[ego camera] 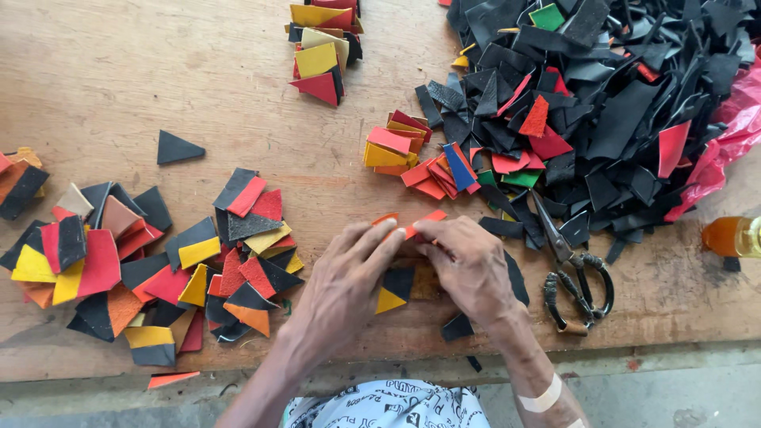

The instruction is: The person arranges small triangular leather pieces of various colors on a wooden table, aligning them into small stacks. They occasionally use scissors to trim edges and apply adhesive from a small container to join pieces. The person continues assembling and stacking the pieces throughout the clip.

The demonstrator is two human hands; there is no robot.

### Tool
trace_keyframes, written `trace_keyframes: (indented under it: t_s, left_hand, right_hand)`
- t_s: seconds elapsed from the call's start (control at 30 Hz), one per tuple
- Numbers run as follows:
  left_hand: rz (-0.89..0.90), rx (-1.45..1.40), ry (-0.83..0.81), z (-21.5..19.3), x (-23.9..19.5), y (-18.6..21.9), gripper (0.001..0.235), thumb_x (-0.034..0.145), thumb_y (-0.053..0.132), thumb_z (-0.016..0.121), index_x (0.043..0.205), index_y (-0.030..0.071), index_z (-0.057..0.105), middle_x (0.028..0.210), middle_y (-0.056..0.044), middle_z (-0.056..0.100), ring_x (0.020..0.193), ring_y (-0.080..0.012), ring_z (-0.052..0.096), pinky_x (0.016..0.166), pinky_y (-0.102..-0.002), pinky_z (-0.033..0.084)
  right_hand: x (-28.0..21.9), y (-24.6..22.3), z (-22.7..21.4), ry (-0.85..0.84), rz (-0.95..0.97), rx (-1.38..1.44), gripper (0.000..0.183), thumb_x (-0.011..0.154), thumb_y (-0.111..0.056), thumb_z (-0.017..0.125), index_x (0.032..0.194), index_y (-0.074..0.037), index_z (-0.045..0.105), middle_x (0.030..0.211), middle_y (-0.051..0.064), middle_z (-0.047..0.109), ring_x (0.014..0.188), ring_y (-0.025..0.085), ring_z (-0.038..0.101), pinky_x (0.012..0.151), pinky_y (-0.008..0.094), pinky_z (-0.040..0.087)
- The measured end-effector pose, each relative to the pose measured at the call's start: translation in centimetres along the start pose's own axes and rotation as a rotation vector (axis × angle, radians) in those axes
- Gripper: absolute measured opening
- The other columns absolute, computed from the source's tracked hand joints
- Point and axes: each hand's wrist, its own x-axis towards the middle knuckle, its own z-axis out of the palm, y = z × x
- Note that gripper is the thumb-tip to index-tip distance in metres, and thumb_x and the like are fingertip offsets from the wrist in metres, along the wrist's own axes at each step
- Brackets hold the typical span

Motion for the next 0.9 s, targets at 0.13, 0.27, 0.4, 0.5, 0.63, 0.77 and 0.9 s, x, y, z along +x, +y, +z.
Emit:
trace_keyframes:
  t_s: [0.13,0.27,0.4,0.5,0.63,0.77,0.9]
  left_hand:
    - [-0.014,0.091,-0.038,1.4,1.8,-1.4,0.048,0.075,-0.003,0.064,0.122,0.004,0.068,0.135,-0.016,0.061,0.124,-0.0367,0.054,0.103,-0.047,0.048]
    - [-0.028,0.137,0.007,1.5,2.9,-1.1,0.048,0.073,-0.004,0.064,0.12,0.005,0.069,0.136,-0.018,0.059,0.125,-0.039,0.053,0.103,-0.048,0.047]
    - [-0.048,-0.107,0.109,0.9,3.0,-0.1,0.052,0.078,-0.005,0.064,0.13,-0.003,0.061,0.134,-0.021,0.058,0.126,-0.039,0.053,0.106,-0.049,0.046]
    - [0.0,-0.184,0.05,1.1,3.3,0.1,0.052,0.073,-0.003,0.071,0.126,0.001,0.068,0.122,-0.021,0.06,0.113,-0.0376,0.057,0.094,-0.048,0.049]
    - [-0.044,-0.188,0.033,2.3,4.4,-0.5,0.03,0.088,-0.007,0.068,0.116,0.004,0.071,0.118,-0.013,0.065,0.11,-0.0277,0.066,0.089,-0.038,0.058]
    - [0.024,-0.036,0.095,1.6,4.4,-1.9,0.037,0.076,-0.012,0.066,0.112,-0.001,0.07,0.119,-0.016,0.064,0.112,-0.0315,0.063,0.089,-0.039,0.057]
    - [0.115,0.086,0.07,0.1,4.0,-2.3,0.03,0.07,-0.001,0.072,0.1,0.004,0.072,0.121,-0.017,0.065,0.114,-0.0371,0.06,0.092,-0.044,0.053]
  right_hand:
    - [0.0,2.7,0.0,-0.089,0.551,0.601,0.031,0.089,-0.002,0.073,0.118,-0.005,0.064,0.092,0.002,0.071,0.082,0.009,0.067,0.074,0.025,0.058]
    - [0.1,4.2,-0.6,-0.115,0.586,0.813,0.028,0.093,-0.002,0.067,0.118,-0.004,0.056,0.097,0.002,0.066,0.087,0.008,0.067,0.076,0.026,0.062]
    - [0.0,3.9,-0.7,-0.085,0.507,0.693,0.028,0.094,-0.002,0.069,0.118,-0.002,0.056,0.099,0.005,0.066,0.087,0.008,0.065,0.074,0.027,0.062]
    - [0.0,3.8,-0.6,-0.073,0.482,0.636,0.032,0.093,-0.001,0.07,0.121,-0.001,0.053,0.097,0.007,0.067,0.085,0.01,0.066,0.075,0.029,0.059]
    - [-0.1,4.3,-0.5,-0.038,0.556,0.789,0.025,0.095,0.002,0.058,0.119,-0.001,0.051,0.097,0.005,0.062,0.085,0.011,0.07,0.08,0.031,0.067]
    - [-0.3,5.2,-1.3,0.03,0.642,0.818,0.021,0.098,0.0,0.054,0.119,0.0,0.053,0.095,0.007,0.064,0.082,0.013,0.072,0.08,0.031,0.066]
    - [-0.5,4.4,-2.3,0.037,0.532,0.666,0.023,0.093,0.002,0.071,0.115,0.002,0.066,0.099,0.009,0.072,0.088,0.013,0.07,0.081,0.027,0.058]
